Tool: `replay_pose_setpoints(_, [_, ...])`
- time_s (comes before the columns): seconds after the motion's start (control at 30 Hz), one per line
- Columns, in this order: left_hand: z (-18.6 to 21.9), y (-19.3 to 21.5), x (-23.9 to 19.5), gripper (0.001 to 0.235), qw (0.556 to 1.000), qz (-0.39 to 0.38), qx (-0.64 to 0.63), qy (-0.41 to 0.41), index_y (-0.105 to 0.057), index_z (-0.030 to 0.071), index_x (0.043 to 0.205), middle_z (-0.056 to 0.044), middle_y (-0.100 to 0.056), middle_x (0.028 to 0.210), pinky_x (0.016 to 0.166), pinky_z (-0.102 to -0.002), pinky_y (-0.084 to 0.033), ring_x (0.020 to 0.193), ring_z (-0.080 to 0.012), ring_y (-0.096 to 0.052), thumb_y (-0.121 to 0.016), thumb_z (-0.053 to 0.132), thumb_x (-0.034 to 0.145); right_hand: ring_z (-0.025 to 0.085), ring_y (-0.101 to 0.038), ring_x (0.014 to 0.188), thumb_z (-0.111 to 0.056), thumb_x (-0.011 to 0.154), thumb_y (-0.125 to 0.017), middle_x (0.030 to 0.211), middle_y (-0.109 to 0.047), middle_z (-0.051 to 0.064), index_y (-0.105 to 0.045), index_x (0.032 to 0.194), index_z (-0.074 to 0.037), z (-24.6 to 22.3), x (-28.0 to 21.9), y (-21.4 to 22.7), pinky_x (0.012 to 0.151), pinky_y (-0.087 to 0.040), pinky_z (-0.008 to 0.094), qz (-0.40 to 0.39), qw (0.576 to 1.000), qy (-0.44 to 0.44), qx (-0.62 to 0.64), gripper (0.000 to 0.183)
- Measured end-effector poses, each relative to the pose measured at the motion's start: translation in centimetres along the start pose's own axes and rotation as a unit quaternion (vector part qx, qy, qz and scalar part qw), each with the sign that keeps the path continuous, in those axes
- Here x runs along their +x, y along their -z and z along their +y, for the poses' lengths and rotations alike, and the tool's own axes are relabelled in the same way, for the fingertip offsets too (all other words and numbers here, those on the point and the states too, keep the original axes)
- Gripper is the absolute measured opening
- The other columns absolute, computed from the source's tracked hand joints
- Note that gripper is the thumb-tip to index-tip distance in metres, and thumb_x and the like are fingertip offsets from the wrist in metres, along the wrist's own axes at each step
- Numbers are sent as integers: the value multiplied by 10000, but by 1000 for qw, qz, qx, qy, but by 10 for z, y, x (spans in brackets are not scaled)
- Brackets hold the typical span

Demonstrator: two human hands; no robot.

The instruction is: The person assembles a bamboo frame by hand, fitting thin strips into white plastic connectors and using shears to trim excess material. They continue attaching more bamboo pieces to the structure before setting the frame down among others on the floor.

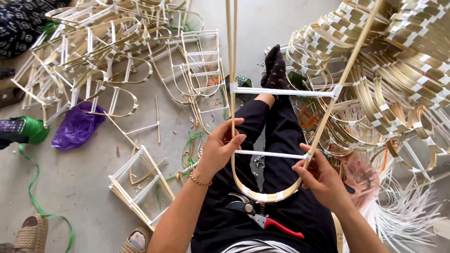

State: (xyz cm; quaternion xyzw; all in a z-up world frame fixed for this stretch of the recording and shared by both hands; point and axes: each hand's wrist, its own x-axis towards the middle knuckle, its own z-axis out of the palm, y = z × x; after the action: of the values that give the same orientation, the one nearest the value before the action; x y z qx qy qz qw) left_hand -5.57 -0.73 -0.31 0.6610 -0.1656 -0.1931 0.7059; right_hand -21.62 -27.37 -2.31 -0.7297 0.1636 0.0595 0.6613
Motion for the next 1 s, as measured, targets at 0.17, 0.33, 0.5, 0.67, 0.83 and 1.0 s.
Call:
replay_pose_setpoints(0.17, [14, -4, -9, 393, 991, -48, -121, -29, -585, -4, 1338, -9, -636, 923, 813, -252, -544, 851, -91, -651, -719, 177, 1016, 70, -629, 798, -150, 937, -600, 1106, -702, 32, -311, 1578, -132, -2, 3, -5, 675, -566, 248, -4, 1000, -19, -9, 703])
replay_pose_setpoints(0.33, [32, -15, -17, 342, 963, -113, -244, -15, -589, -8, 1338, -49, -685, 876, 775, -285, -588, 785, -122, -691, -571, 248, 1111, 85, -618, 803, -172, 961, -588, 1153, -699, 43, -308, 1591, -122, 20, 11, -5, 713, -563, 259, -8, 1000, -3, -11, 690])
replay_pose_setpoints(0.5, [44, -27, -30, 329, 960, -184, -206, -42, -586, -13, 1352, -41, -670, 893, 742, -266, -555, 786, -104, -652, -579, 213, 1112, 98, -550, 782, -176, 999, -593, 1044, -619, 131, -332, 1650, -135, 33, 17, -6, 750, -523, 269, -40, 999, -18, 28, 703])
replay_pose_setpoints(0.67, [64, -28, -36, 303, 988, -85, -1, -128, -628, 13, 1321, -43, -672, 922, 727, -270, -546, 791, -110, -631, -634, 180, 1068, 100, -565, 926, -187, 967, -601, 1286, -682, 82, -316, 1600, -148, 25, 6, -3, 821, -492, 285, -84, 996, 13, 40, 695])
replay_pose_setpoints(0.83, [47, -21, -48, 214, 884, -66, 358, -293, -721, 151, 1181, -9, -714, 864, 693, -344, -488, 735, -187, -669, -722, 200, 973, 121, -699, 979, -274, 890, -702, 1212, -742, 18, -545, 1512, -212, -20, -35, 2, 909, -571, 283, -239, 934, -44, -260, 644])
replay_pose_setpoints(1.0, [-54, -16, -110, 206, 741, -229, 577, -255, -704, 157, 1075, 14, -622, 774, 712, -354, -479, 739, -190, -649, -653, 227, 887, 157, -692, 1057, -271, 898, -736, 1314, -700, 28, -616, 1453, -150, -32, -52, 8, 924, -582, 316, -365, 900, 17, -237, 580])
